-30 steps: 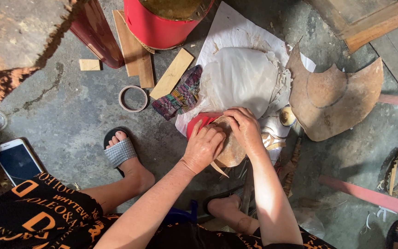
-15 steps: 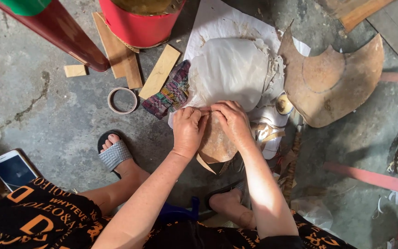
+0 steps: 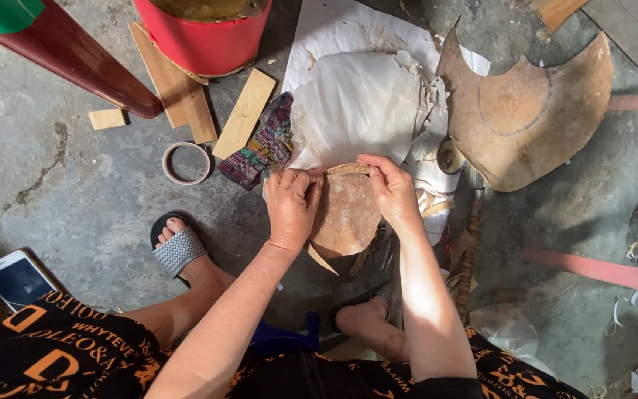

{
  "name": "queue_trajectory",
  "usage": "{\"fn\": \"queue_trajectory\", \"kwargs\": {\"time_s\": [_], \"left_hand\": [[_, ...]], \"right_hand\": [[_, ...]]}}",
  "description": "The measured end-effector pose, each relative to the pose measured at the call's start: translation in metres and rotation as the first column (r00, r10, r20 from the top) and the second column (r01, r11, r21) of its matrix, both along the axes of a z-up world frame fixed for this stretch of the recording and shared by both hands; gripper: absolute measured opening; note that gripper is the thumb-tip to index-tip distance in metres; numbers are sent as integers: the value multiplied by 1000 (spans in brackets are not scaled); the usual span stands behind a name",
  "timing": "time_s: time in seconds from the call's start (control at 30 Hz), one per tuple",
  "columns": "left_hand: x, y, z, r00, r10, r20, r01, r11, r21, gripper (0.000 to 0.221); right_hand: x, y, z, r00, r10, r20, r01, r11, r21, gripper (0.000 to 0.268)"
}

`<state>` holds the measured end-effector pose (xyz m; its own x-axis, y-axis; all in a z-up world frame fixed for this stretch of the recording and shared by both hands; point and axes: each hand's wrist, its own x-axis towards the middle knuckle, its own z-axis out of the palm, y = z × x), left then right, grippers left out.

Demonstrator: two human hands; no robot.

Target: Securing leather strips to a wooden drum shell using glue and a hammer.

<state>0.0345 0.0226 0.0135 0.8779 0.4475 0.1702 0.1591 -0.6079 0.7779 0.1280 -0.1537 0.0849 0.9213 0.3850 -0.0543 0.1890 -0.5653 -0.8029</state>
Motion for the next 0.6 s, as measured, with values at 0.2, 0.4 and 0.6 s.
{"fn": "queue_trajectory", "kwargs": {"time_s": [0.2, 0.4, 0.6], "left_hand": [[2, 3, 10, 1000, 17, 1, -17, 1000, 2, 12], [2, 3, 10, 1000, 19, 3, -19, 1000, 19, 12], [2, 3, -1, 1000, 4, 7, -5, 996, 84, 15]], "right_hand": [[-8, 4, -1, 999, -33, 11, 34, 999, -4, 34], [-10, 8, -3, 998, -12, 59, 15, 998, -54, 29], [-9, 11, -14, 969, 78, 236, -47, 990, -132, 21]]}}
